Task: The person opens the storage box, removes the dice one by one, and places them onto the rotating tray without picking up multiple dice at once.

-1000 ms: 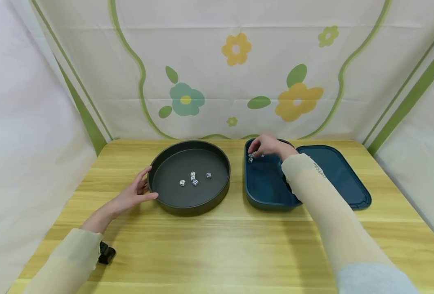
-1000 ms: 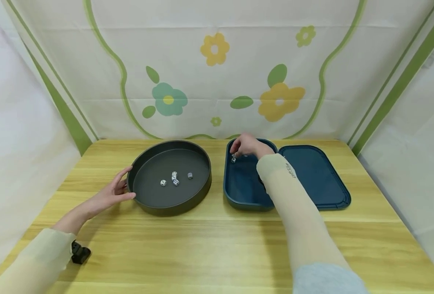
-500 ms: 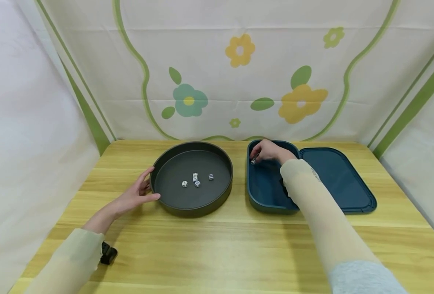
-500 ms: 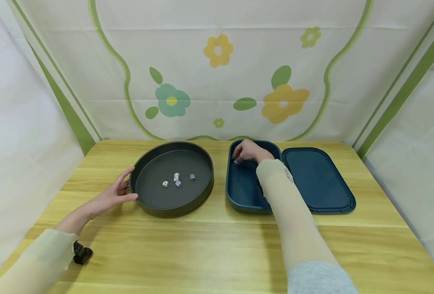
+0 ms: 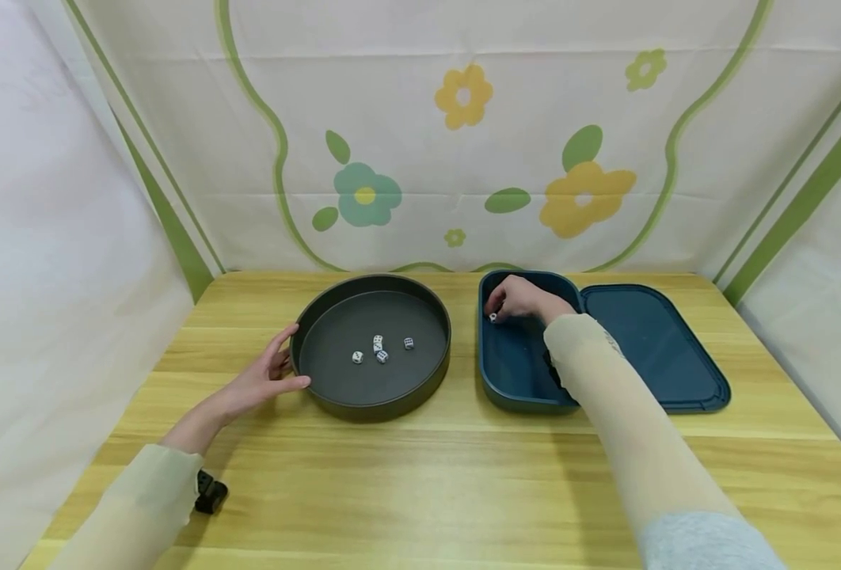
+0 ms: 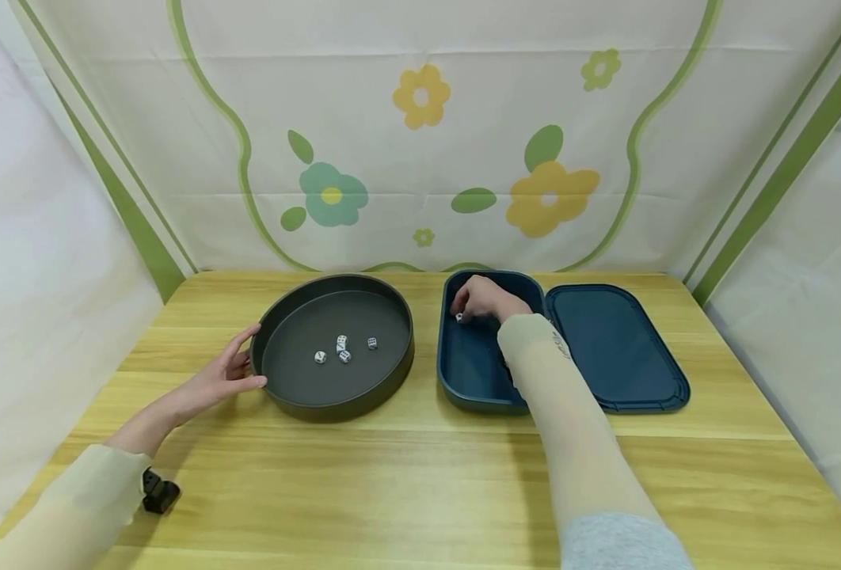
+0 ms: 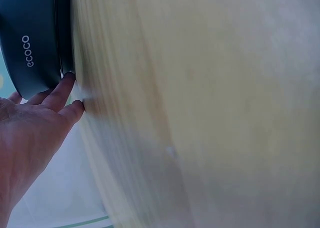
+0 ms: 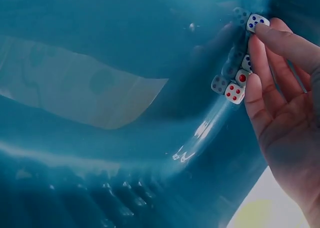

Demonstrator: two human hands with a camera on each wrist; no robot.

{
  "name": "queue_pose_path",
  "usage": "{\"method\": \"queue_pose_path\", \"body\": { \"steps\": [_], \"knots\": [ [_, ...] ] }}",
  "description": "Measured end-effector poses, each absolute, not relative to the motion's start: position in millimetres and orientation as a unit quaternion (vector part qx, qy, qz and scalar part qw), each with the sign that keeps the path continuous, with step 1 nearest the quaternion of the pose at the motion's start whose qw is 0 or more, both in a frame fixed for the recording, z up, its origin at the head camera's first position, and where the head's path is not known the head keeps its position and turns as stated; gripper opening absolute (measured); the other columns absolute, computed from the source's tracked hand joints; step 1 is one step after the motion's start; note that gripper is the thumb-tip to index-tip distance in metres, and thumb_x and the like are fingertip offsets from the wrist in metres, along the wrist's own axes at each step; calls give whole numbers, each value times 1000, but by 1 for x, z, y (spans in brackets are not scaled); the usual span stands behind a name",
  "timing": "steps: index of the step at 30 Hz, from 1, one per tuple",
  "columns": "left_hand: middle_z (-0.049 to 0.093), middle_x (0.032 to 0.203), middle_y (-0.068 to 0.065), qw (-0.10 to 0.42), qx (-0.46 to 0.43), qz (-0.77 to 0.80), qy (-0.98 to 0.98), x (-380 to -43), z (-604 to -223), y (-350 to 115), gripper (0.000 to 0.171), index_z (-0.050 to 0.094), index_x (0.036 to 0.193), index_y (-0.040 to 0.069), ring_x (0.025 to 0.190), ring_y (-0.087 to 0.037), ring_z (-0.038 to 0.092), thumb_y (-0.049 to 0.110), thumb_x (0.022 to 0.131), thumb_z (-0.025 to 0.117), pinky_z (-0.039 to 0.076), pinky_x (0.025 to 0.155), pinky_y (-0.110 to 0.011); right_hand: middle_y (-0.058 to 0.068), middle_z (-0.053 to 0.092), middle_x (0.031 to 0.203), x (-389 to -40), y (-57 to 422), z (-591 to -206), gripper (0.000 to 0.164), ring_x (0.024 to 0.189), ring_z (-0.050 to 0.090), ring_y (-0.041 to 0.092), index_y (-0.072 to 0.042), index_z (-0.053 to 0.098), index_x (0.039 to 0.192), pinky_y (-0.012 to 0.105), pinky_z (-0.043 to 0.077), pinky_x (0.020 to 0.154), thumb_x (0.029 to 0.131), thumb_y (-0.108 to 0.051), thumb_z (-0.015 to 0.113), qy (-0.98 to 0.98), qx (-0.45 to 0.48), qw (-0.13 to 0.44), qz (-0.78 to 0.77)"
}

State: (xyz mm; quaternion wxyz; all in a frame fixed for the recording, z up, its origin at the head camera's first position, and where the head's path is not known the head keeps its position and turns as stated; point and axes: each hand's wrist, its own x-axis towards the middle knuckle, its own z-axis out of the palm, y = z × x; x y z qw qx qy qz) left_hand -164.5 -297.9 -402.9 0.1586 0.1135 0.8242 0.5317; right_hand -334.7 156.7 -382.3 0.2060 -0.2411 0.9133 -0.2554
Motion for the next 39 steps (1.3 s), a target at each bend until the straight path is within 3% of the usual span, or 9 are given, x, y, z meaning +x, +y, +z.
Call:
{"method": "queue_pose_path", "body": {
  "steps": [5,12,25,39],
  "knots": [
    [17,153,-34,159,115,533,823,-164,-404,-298,92,-2,157,20,139,-49,20,17,95,65,23,106,-62,9,72,94,-333,159,-378,12,88,64,23,1,75,94,40,50,83,83,3,72,916,-235,205,-253],
    [15,153,-35,159,113,532,824,-163,-401,-298,91,-3,157,18,139,-50,19,17,95,65,23,106,-62,15,69,98,-333,166,-352,16,92,62,29,5,72,102,43,50,84,87,6,66,910,-228,198,-284],
    [16,153,-34,162,114,535,822,-166,-401,-300,92,-4,157,19,139,-49,19,17,96,64,23,106,-62,12,71,96,-326,143,-308,18,92,65,27,4,72,102,41,51,83,85,2,68,893,-312,158,-284],
    [17,153,-34,163,113,535,821,-167,-402,-298,91,-3,157,21,140,-49,18,17,96,64,23,107,-62,5,70,98,-317,65,-328,16,88,64,18,-1,74,103,32,51,78,87,-4,71,866,-367,183,-285]
  ]
}}
